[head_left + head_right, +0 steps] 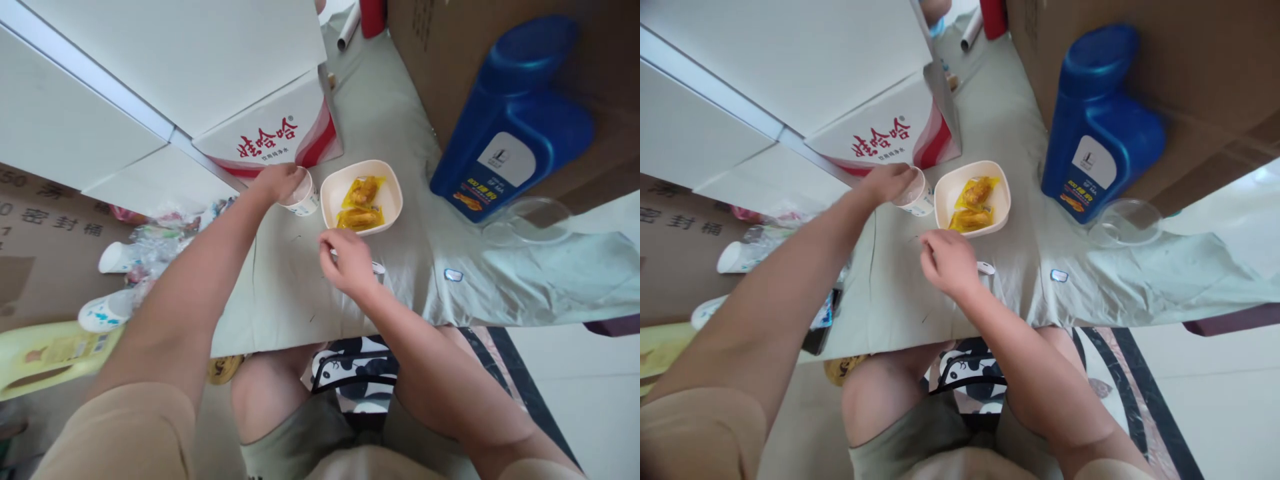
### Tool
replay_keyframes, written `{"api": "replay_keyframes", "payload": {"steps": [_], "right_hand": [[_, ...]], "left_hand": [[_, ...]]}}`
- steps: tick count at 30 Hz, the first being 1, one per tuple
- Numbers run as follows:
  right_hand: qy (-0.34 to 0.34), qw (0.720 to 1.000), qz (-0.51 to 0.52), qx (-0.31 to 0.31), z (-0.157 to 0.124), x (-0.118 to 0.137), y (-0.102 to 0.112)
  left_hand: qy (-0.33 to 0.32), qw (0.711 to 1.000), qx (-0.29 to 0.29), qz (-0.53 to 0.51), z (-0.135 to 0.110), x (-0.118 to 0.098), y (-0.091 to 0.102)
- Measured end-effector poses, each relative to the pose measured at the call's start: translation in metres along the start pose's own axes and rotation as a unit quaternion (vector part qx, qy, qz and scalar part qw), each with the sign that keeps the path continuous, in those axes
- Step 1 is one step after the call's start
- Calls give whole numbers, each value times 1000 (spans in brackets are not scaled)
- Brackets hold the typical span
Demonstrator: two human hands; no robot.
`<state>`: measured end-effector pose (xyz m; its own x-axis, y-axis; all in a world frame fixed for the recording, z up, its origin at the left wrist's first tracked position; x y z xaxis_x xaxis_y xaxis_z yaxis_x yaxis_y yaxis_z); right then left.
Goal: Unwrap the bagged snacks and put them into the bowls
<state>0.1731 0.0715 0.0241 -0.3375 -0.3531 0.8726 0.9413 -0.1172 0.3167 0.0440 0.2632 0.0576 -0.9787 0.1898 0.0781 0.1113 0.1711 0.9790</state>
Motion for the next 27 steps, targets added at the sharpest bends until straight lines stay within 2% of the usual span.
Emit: {"api": "replay_keyframes", "payload": {"steps": [1, 3, 5, 8, 11, 13, 14, 16, 18, 22, 25, 26, 27], "right_hand": [[1, 999, 3, -36, 2, -2, 7], [-8, 998, 17, -66, 4, -6, 13], [-17, 997, 34, -61, 3, -7, 12], [-17, 997, 60, -44, -1, -4, 10], [-32, 995, 89, -44, -5, -2, 14], [-47, 993, 99, -46, -5, -3, 18], [-55, 992, 101, -48, -4, -4, 21], [-75, 991, 103, -52, -1, -9, 25], [-91, 989, 102, -57, 2, -14, 29], [-101, 987, 101, -77, 11, -23, 40], [-108, 984, 103, -95, 15, -27, 45], [-111, 983, 106, -97, 16, -28, 45], [-114, 983, 109, -97, 17, -28, 44]], "left_hand": [[-15, 1000, 11, 5, -9, 1, -4], [-37, 997, 60, 38, -28, 3, -16], [-17, 996, 48, 68, -41, 8, -16], [22, 996, -75, 39, -50, 7, 12], [-2, 986, -165, -20, -51, -20, 47], [-45, 981, -183, -42, -43, -52, 63], [-67, 983, -163, -43, -35, -70, 64], [-108, 985, -127, -43, -13, -104, 62], [-130, 984, -116, -44, 15, -129, 56], [-133, 986, -90, -47, 64, -151, 36], [-153, 973, -141, -98, 73, -158, 37], [-157, 971, -138, -115, 73, -162, 37], [-165, 972, -109, -125, 74, -168, 33]]}}
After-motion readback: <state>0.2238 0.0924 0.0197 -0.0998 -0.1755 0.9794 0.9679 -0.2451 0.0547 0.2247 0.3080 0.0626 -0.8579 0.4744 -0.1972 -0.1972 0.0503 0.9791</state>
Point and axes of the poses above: each hand's wrist, its own z-axis towards the middle knuckle, its own y-axis out of the back of the hand, x = y × z, the point moved 7 cm from there along z, towards the middle knuckle, and after that the axes turned 2 degrees about -x, right-handed, at the moved point
